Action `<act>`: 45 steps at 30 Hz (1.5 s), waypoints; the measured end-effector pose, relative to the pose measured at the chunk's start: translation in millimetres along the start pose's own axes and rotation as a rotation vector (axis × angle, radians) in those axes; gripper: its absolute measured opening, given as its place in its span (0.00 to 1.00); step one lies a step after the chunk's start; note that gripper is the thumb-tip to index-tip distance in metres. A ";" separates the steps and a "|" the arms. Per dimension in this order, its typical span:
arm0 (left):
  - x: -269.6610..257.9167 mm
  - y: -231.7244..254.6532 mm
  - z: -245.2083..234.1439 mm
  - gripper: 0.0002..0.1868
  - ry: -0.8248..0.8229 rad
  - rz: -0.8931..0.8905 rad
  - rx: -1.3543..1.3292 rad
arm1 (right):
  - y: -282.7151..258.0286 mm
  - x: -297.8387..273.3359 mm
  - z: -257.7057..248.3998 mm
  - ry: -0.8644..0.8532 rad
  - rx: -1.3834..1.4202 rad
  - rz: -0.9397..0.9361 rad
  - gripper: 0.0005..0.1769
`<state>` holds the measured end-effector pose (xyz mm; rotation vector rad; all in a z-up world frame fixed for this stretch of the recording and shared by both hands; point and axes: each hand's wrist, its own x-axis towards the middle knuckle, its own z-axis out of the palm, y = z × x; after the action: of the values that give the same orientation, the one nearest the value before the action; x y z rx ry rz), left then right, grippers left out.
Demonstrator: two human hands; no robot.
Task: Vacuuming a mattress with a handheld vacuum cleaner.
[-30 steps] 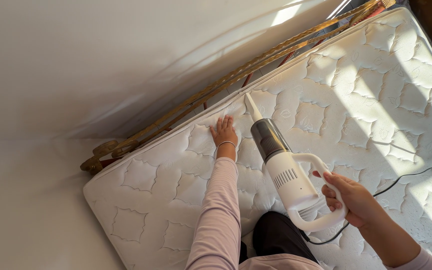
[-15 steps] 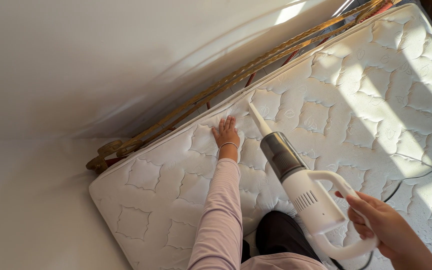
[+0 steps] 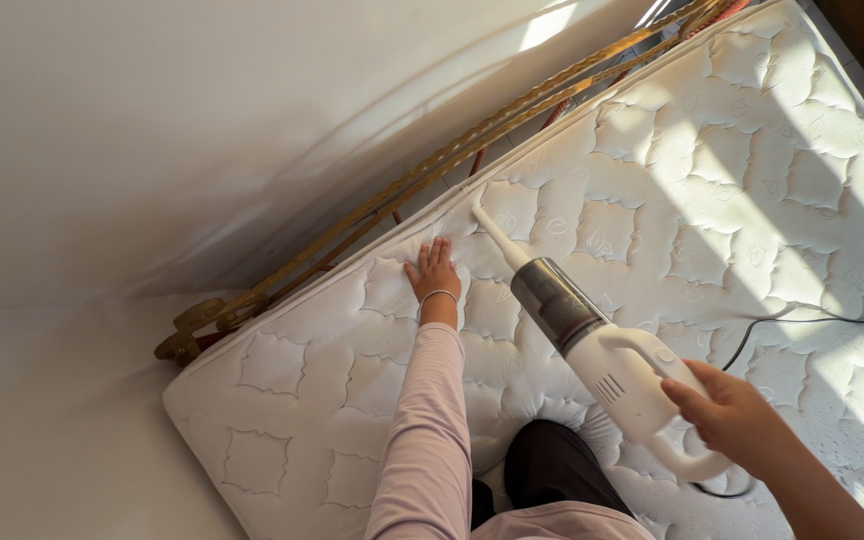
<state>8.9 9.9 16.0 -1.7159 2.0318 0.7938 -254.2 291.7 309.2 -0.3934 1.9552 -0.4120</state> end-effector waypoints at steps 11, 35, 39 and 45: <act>-14.9 -4.9 1.3 0.31 0.012 -0.025 0.031 | -80.3 5.4 -11.5 0.339 -0.621 -0.212 0.30; -342.5 -271.0 194.0 0.30 0.093 -0.112 -0.338 | -80.7 113.6 -45.5 0.425 0.019 -0.249 0.28; -350.1 -344.1 222.1 0.35 0.214 0.049 -0.392 | -119.4 102.4 -43.3 0.349 -0.007 -0.059 0.25; -338.9 -367.3 199.1 0.33 0.336 0.138 -0.444 | -132.9 124.4 -59.0 0.220 0.222 0.071 0.24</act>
<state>418.1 358.8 -1.1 -2.0798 2.3473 1.1356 -345.6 124.3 293.0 -0.1397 2.1012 -0.6409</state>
